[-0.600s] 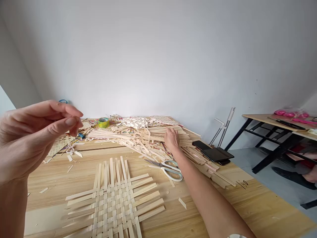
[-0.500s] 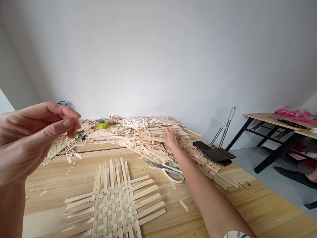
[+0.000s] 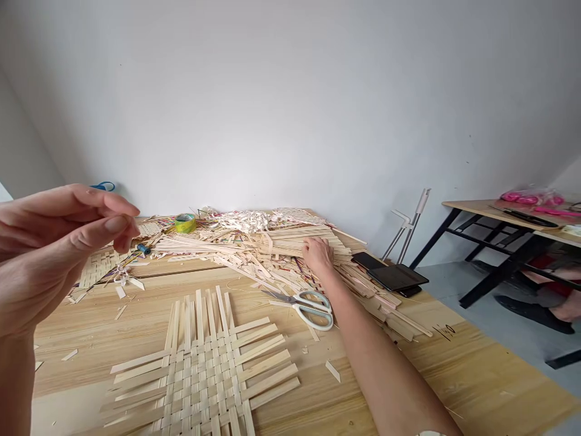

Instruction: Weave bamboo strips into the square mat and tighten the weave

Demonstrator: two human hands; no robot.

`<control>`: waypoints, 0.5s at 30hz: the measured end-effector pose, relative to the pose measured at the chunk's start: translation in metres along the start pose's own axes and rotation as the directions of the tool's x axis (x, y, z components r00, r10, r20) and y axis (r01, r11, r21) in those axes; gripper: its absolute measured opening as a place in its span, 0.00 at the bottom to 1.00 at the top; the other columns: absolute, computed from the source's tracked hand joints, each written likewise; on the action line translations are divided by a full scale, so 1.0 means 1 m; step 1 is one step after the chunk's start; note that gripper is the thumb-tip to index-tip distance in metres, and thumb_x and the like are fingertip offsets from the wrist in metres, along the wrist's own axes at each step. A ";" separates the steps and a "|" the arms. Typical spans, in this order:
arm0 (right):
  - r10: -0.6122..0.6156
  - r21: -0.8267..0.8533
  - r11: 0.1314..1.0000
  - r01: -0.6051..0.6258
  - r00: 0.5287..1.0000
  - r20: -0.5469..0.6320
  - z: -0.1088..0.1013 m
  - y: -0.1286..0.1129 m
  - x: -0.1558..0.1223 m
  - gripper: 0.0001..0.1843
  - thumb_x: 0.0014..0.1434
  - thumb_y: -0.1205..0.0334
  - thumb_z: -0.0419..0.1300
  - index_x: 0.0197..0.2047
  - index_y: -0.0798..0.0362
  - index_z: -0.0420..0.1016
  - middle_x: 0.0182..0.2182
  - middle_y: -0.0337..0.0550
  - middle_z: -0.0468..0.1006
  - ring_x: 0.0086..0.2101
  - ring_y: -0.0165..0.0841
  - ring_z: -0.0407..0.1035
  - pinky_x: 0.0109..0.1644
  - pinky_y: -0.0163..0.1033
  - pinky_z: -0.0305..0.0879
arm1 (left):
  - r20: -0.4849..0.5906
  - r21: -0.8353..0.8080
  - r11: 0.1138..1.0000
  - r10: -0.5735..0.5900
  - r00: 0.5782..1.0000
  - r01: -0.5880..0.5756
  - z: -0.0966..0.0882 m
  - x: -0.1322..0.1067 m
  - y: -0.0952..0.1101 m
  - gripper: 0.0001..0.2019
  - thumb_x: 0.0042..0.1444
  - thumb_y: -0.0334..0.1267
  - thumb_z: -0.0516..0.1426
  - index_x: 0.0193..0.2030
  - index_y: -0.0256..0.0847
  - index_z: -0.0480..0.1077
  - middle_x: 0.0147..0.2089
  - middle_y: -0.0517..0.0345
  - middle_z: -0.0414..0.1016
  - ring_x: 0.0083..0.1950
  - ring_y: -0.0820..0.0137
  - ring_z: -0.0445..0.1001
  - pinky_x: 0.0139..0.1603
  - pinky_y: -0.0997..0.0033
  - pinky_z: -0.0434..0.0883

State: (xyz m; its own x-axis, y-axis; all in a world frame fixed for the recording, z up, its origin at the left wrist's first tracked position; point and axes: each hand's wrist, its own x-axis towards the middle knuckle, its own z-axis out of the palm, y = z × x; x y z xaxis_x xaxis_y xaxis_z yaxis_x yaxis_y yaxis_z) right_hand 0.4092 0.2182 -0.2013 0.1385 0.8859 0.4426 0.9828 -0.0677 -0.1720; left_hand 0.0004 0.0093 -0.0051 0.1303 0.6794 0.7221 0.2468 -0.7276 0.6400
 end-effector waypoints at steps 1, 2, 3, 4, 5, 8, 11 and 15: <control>0.012 -0.007 1.000 -0.012 1.000 0.006 -0.001 0.001 0.000 0.17 0.63 0.67 0.54 0.50 0.53 0.81 0.50 0.50 0.80 0.49 0.42 0.70 0.53 0.42 0.61 | -0.003 0.002 1.000 -0.001 1.000 0.001 0.000 0.000 0.000 0.04 0.58 0.37 0.65 0.40 0.45 0.80 0.36 0.54 0.75 0.35 0.70 0.73 0.32 0.73 0.69; 0.023 -0.013 1.000 -0.023 1.000 0.013 -0.003 0.003 0.000 0.17 0.62 0.67 0.54 0.49 0.52 0.81 0.49 0.50 0.81 0.49 0.42 0.71 0.52 0.42 0.61 | -0.006 0.001 1.000 -0.002 1.000 0.002 0.000 0.000 -0.001 0.04 0.58 0.37 0.65 0.40 0.45 0.80 0.36 0.54 0.75 0.35 0.70 0.73 0.32 0.73 0.69; 0.034 -0.020 0.999 -0.034 0.999 0.019 -0.005 0.004 0.000 0.17 0.62 0.66 0.54 0.48 0.52 0.82 0.47 0.50 0.82 0.47 0.42 0.72 0.50 0.41 0.62 | -0.009 0.000 1.000 -0.003 1.000 0.003 0.000 0.000 -0.001 0.05 0.58 0.37 0.65 0.41 0.45 0.80 0.37 0.54 0.76 0.35 0.70 0.73 0.32 0.73 0.69; 0.044 -0.026 0.999 -0.043 0.999 0.023 -0.007 0.005 -0.001 0.16 0.62 0.65 0.54 0.46 0.51 0.83 0.45 0.50 0.82 0.46 0.41 0.73 0.49 0.41 0.62 | -0.011 0.000 1.000 -0.005 1.000 0.005 0.000 -0.001 -0.001 0.05 0.58 0.38 0.65 0.41 0.45 0.80 0.37 0.54 0.76 0.35 0.70 0.73 0.32 0.73 0.69; 0.052 -0.033 0.998 -0.052 0.998 0.024 -0.009 0.005 -0.001 0.15 0.63 0.64 0.54 0.45 0.51 0.83 0.43 0.50 0.83 0.44 0.41 0.73 0.48 0.41 0.62 | -0.014 0.003 1.000 -0.007 1.000 0.007 0.000 -0.001 -0.001 0.05 0.58 0.38 0.65 0.41 0.45 0.80 0.37 0.54 0.76 0.35 0.71 0.73 0.32 0.74 0.69; 0.064 -0.046 0.997 -0.063 0.998 0.010 -0.018 0.003 -0.002 0.15 0.63 0.63 0.55 0.43 0.51 0.84 0.41 0.51 0.83 0.44 0.42 0.74 0.49 0.41 0.63 | -0.030 0.029 1.000 -0.009 1.000 0.009 0.000 0.000 -0.002 0.05 0.58 0.38 0.65 0.41 0.45 0.80 0.36 0.55 0.76 0.33 0.73 0.73 0.31 0.75 0.69; 0.079 -0.052 0.995 -0.080 0.997 -0.007 -0.027 0.000 -0.003 0.14 0.62 0.63 0.56 0.43 0.52 0.84 0.43 0.51 0.83 0.45 0.42 0.74 0.50 0.42 0.63 | -0.028 0.031 1.000 -0.002 1.000 0.003 0.001 0.000 -0.003 0.05 0.58 0.38 0.65 0.41 0.45 0.80 0.36 0.55 0.76 0.33 0.72 0.73 0.30 0.74 0.69; 0.085 -0.049 0.995 -0.083 0.995 0.055 -0.039 -0.004 -0.003 0.12 0.60 0.60 0.58 0.42 0.50 0.84 0.39 0.46 0.84 0.39 0.39 0.75 0.42 0.38 0.63 | -0.027 0.009 1.000 -0.002 1.000 0.003 0.001 0.000 -0.005 0.05 0.57 0.38 0.65 0.41 0.45 0.80 0.37 0.53 0.76 0.34 0.69 0.73 0.30 0.71 0.68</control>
State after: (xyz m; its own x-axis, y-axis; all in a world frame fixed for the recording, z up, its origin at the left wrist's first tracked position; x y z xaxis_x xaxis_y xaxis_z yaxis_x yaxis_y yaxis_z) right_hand 0.4097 0.1981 -0.1674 0.2150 0.9008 0.3773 0.9728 -0.1633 -0.1645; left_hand 0.0001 0.0133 -0.0086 0.1033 0.6782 0.7276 0.2557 -0.7250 0.6395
